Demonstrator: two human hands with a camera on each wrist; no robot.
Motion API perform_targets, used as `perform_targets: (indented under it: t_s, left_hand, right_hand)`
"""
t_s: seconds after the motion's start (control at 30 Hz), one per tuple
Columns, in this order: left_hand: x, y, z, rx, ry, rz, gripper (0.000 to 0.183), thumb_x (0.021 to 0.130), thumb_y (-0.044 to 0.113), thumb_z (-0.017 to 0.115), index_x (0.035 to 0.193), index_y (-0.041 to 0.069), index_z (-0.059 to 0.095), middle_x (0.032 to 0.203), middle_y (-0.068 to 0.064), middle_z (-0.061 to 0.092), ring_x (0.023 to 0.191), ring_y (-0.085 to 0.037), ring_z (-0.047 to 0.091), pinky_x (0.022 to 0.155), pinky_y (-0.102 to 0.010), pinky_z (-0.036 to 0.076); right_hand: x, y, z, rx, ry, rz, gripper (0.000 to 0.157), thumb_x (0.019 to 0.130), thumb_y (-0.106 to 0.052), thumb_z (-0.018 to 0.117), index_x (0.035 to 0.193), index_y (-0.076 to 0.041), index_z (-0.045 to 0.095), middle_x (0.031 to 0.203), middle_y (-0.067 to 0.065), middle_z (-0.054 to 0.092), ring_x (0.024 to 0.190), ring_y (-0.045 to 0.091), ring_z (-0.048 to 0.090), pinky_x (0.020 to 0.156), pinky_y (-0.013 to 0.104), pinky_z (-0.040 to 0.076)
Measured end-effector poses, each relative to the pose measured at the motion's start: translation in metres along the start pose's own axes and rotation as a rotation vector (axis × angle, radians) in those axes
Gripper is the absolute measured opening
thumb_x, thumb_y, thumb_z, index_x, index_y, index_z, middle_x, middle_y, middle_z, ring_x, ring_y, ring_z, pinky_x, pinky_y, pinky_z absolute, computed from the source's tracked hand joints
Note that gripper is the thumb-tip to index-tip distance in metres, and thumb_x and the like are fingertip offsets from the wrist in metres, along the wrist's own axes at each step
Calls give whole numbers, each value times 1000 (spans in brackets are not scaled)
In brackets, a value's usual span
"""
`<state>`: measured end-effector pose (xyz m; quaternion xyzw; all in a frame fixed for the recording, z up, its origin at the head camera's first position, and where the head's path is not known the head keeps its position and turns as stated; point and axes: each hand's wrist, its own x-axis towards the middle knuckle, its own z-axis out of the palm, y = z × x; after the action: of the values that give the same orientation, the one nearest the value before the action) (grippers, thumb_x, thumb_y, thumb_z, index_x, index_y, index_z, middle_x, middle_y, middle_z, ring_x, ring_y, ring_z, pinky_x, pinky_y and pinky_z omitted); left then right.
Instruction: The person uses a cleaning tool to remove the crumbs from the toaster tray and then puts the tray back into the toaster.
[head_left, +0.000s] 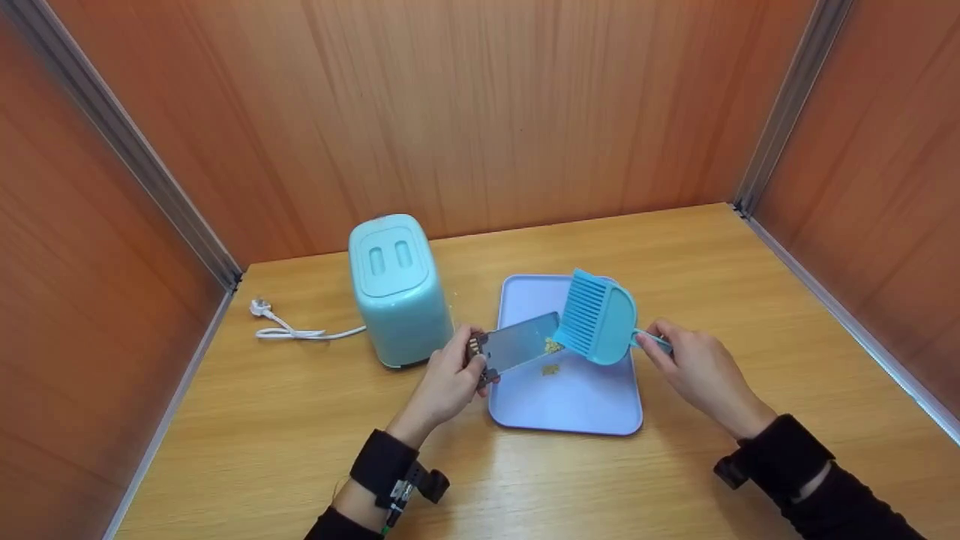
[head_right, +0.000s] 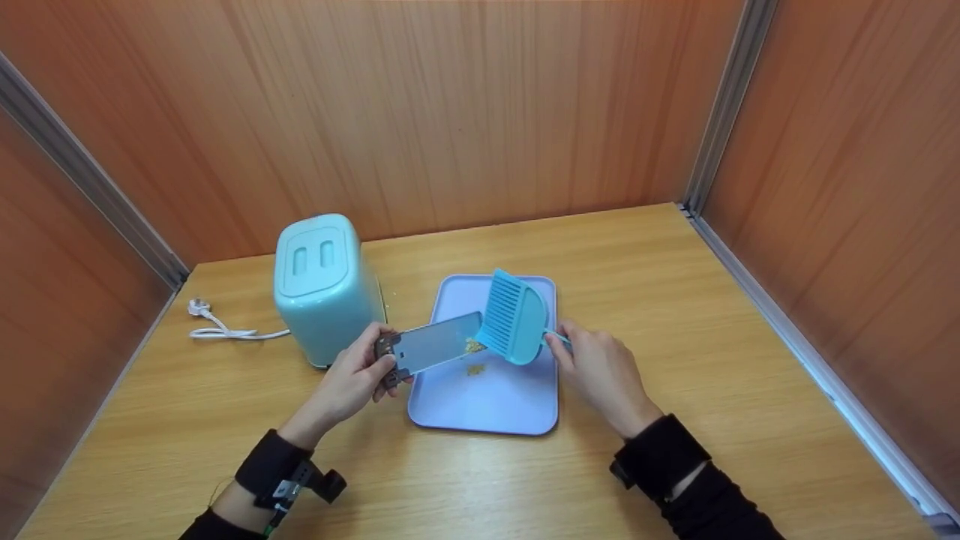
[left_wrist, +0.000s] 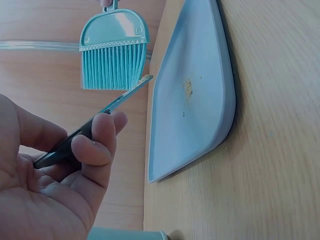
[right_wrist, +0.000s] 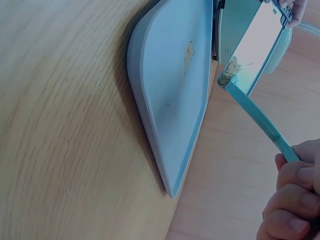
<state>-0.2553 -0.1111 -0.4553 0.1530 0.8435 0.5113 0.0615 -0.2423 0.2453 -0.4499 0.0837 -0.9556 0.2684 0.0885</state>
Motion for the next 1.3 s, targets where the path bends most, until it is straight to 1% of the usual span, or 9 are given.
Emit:
perform_targets:
  t_s: [0.17, 0.3, 0.43, 0.53, 0.73, 0.83, 1.0, 1.07, 1.3]
  left_hand:
    - [1, 1, 1, 35, 0, -7, 30, 109, 6, 44, 139, 8, 51, 109, -20, 74, 73, -21, 69, 65, -30, 53]
    - [2, 2, 1, 37, -10, -22, 32, 110, 8, 43, 141, 9, 49, 117, -20, 72, 78, -23, 70, 68, -31, 54]
    - [3, 3, 0, 46, -7, -36, 31, 111, 9, 43, 141, 10, 49, 119, -20, 72, 79, -20, 69, 68, -31, 54]
    - [3, 4, -1, 67, -2, -27, 30, 111, 9, 43, 140, 10, 50, 116, -19, 73, 75, -19, 68, 66, -30, 53]
    - [2, 7, -2, 77, 2, 1, 29, 111, 8, 44, 138, 10, 52, 112, -20, 73, 72, -18, 67, 65, -30, 53]
    - [0, 8, -2, 71, -5, -5, 30, 111, 8, 44, 140, 11, 51, 114, -19, 72, 73, -18, 67, 67, -30, 53]
    - [-1, 7, -2, 95, 5, 23, 30, 110, 6, 45, 139, 10, 53, 106, -17, 74, 69, -17, 66, 67, -31, 52]
    - [-1, 7, -2, 105, 13, 39, 30, 109, 5, 46, 138, 9, 54, 103, -18, 74, 67, -16, 66, 65, -31, 52]
    - [1, 5, -2, 121, 18, 51, 30, 109, 4, 46, 137, 9, 54, 108, -18, 72, 68, -16, 65, 65, -31, 52]
  right_hand:
    - [-2, 1, -8, -22, -7, -7, 27, 111, -31, 60, 103, -7, 69, 71, -1, 53, 62, 15, 47, 54, 24, 33]
    - [-3, -1, -15, 24, 7, 16, 32, 111, -35, 60, 104, -5, 69, 71, 0, 51, 62, 16, 47, 53, 24, 33]
    - [-4, -4, -17, 123, 19, 33, 35, 111, -37, 59, 105, -5, 70, 71, 0, 47, 63, 17, 46, 53, 24, 34]
    - [-5, -6, -15, 195, 12, 33, 35, 111, -38, 60, 105, -5, 70, 71, 0, 45, 63, 17, 45, 53, 24, 34]
    - [-5, -12, -5, 258, -15, 34, 34, 112, -37, 58, 106, -6, 69, 71, 0, 42, 63, 16, 44, 54, 24, 34]
    - [-4, -13, 2, 254, -24, 25, 32, 112, -37, 58, 104, -7, 68, 71, -1, 41, 63, 16, 44, 54, 23, 34]
    - [-3, -13, 9, 207, -30, 17, 31, 112, -36, 59, 104, -7, 68, 69, -3, 40, 61, 15, 43, 53, 23, 33]
    - [-3, -13, 9, 185, -33, 22, 31, 112, -36, 59, 105, -7, 69, 69, -3, 41, 62, 15, 43, 54, 23, 33]
    - [-5, -8, 7, 103, -29, 24, 26, 111, -33, 61, 106, -9, 69, 69, -2, 45, 63, 16, 45, 55, 24, 34]
